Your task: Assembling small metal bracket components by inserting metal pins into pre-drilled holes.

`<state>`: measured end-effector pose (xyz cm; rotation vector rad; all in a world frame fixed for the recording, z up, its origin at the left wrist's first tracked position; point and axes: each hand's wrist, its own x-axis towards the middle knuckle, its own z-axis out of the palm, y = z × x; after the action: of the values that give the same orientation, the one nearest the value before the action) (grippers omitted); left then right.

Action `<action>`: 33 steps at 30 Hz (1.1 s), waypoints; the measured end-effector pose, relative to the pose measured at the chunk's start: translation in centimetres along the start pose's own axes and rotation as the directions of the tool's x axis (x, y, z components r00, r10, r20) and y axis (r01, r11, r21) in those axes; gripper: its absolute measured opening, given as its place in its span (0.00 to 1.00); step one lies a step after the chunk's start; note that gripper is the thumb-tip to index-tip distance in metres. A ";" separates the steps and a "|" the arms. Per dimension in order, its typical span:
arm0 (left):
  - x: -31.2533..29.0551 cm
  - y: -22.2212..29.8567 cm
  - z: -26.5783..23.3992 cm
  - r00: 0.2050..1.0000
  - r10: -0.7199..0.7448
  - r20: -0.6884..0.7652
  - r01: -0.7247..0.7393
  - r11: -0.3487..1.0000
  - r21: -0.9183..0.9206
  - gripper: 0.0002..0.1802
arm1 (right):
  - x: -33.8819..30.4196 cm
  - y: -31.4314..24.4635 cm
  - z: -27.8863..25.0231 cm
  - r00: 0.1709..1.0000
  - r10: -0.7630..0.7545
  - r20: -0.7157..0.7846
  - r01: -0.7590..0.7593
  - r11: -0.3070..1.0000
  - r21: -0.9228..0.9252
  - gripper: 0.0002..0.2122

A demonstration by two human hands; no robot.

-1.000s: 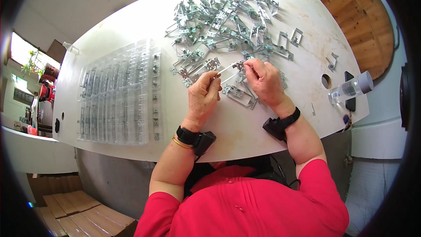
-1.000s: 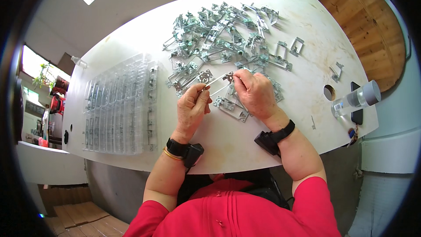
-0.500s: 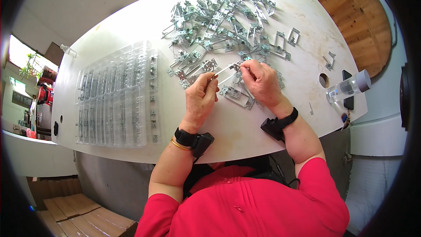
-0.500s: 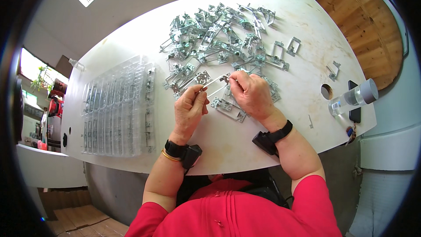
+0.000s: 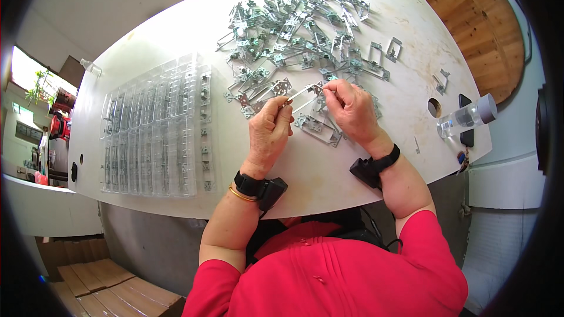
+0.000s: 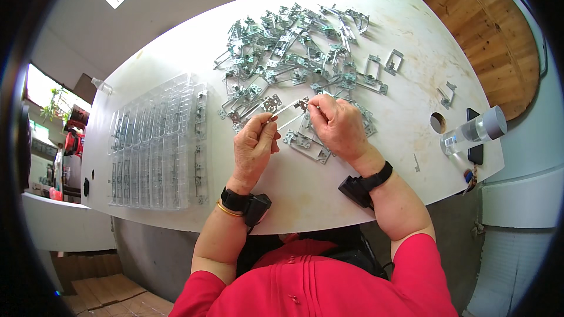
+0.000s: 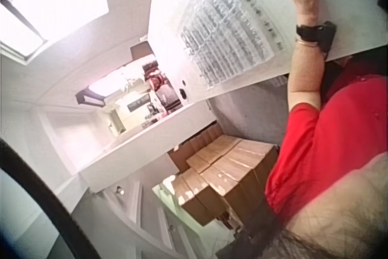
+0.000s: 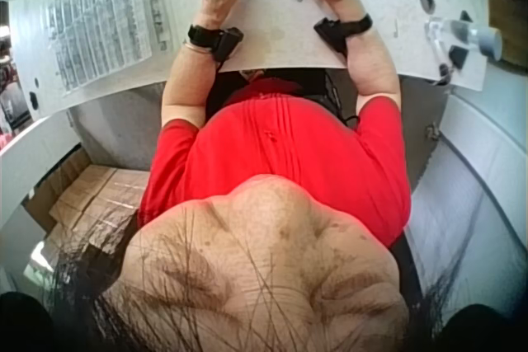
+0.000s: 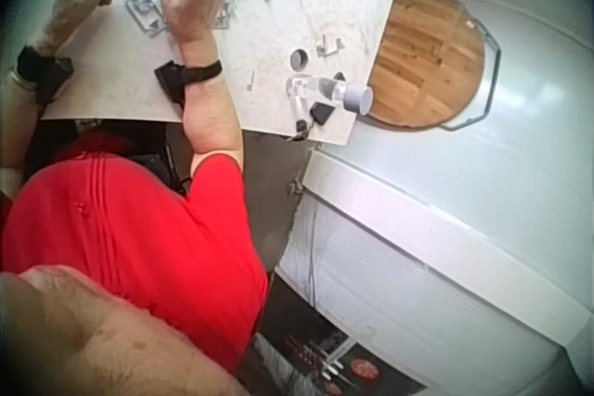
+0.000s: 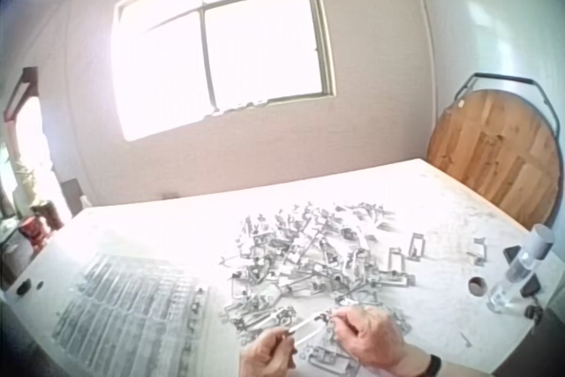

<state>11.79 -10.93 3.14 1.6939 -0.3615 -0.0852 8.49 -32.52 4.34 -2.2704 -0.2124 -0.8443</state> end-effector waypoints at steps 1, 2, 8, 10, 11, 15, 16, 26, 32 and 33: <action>0.0 0.0 0.0 1.000 -0.002 -0.001 0.002 1.000 0.001 0.08 | 0.0 -0.2 -0.1 1.000 0.009 0.011 -0.009 1.000 0.029 0.04; 0.0 0.0 0.0 1.000 0.002 -0.006 -0.002 1.000 0.000 0.08 | 0.0 -0.1 0.0 1.000 0.009 0.006 -0.009 1.000 0.012 0.04; 0.0 -0.1 0.1 1.000 -0.002 -0.003 0.002 1.000 -0.011 0.08 | -0.2 0.1 0.2 0.998 0.058 -0.008 -0.058 0.998 0.008 0.03; 0.0 -0.2 0.0 1.000 0.002 -0.010 -0.002 1.000 -0.005 0.08 | -0.1 -0.6 0.0 0.985 0.171 0.033 -0.173 0.978 0.119 0.03; 0.0 -0.2 0.0 1.000 0.002 -0.009 -0.002 1.000 -0.005 0.08 | -0.1 -0.6 0.0 0.986 0.163 0.024 -0.165 0.978 0.124 0.02; 0.0 -0.1 0.1 1.000 0.003 -0.005 -0.003 1.000 -0.014 0.08 | -0.2 -0.5 -0.2 0.991 0.135 -0.024 -0.131 0.983 0.130 0.03; 0.0 -0.1 0.1 1.000 0.003 -0.006 -0.003 1.000 -0.018 0.08 | -0.2 -0.4 -0.2 0.991 0.127 -0.037 -0.121 0.984 0.130 0.03; 0.0 0.0 0.0 1.000 0.003 -0.006 -0.003 1.000 -0.014 0.07 | -0.2 0.0 0.0 0.988 0.149 -0.038 -0.145 0.986 0.077 0.03; 0.0 0.0 0.0 1.000 0.010 0.012 -0.010 1.000 -0.010 0.07 | -0.2 -0.1 0.0 0.988 0.153 -0.031 -0.151 0.987 0.063 0.03; -0.1 -0.1 0.0 1.000 0.009 0.011 -0.009 1.000 -0.016 0.07 | -0.1 -0.2 -0.2 0.987 0.158 -0.029 -0.157 0.986 0.050 0.03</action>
<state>11.74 -10.94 3.08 1.6769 -0.3763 -0.0906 8.23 -32.44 4.47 -2.1949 -0.0369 -0.7848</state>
